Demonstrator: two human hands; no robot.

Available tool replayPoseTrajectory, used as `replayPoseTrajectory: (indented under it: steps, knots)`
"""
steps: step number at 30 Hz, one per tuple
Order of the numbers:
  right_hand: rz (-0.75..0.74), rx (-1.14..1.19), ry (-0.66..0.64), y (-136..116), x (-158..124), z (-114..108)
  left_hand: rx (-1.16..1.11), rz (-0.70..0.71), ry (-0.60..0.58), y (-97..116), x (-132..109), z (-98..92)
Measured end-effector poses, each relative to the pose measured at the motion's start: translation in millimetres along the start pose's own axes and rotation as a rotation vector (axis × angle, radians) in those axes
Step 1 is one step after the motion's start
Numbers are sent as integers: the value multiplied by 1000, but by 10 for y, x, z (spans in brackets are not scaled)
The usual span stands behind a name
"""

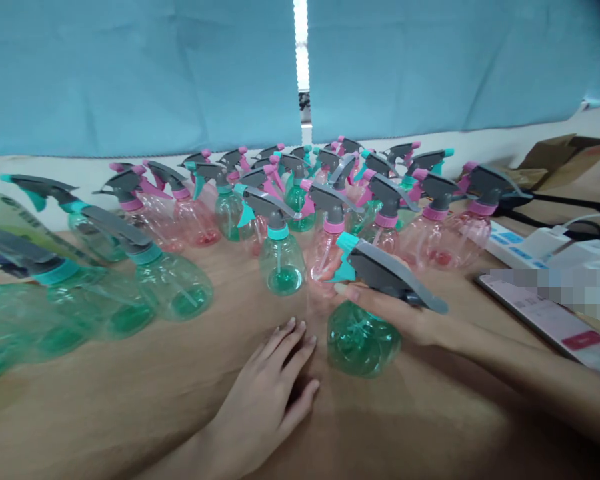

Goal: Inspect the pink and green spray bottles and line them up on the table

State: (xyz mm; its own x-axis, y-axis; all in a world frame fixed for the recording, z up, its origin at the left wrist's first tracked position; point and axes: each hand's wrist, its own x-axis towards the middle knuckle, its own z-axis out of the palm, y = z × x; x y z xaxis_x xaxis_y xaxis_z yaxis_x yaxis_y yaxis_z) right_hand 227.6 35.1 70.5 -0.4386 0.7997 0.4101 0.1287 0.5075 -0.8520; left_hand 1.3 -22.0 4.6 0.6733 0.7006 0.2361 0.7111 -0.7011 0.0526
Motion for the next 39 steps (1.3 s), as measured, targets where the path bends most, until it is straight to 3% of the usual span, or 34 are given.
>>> replayPoseTrajectory:
  steps: [17, 32, 39]
  knots:
    - [25, 40, 29, -143, 18, -14, 11, 0, 4, -11, -5, 16]
    - [25, 35, 95, 59, -41, 26, -18, -8, -13, 2, 8, -9]
    - [6, 23, 74, -25, -45, 3, -8, -7, -21, 8, 23, -21]
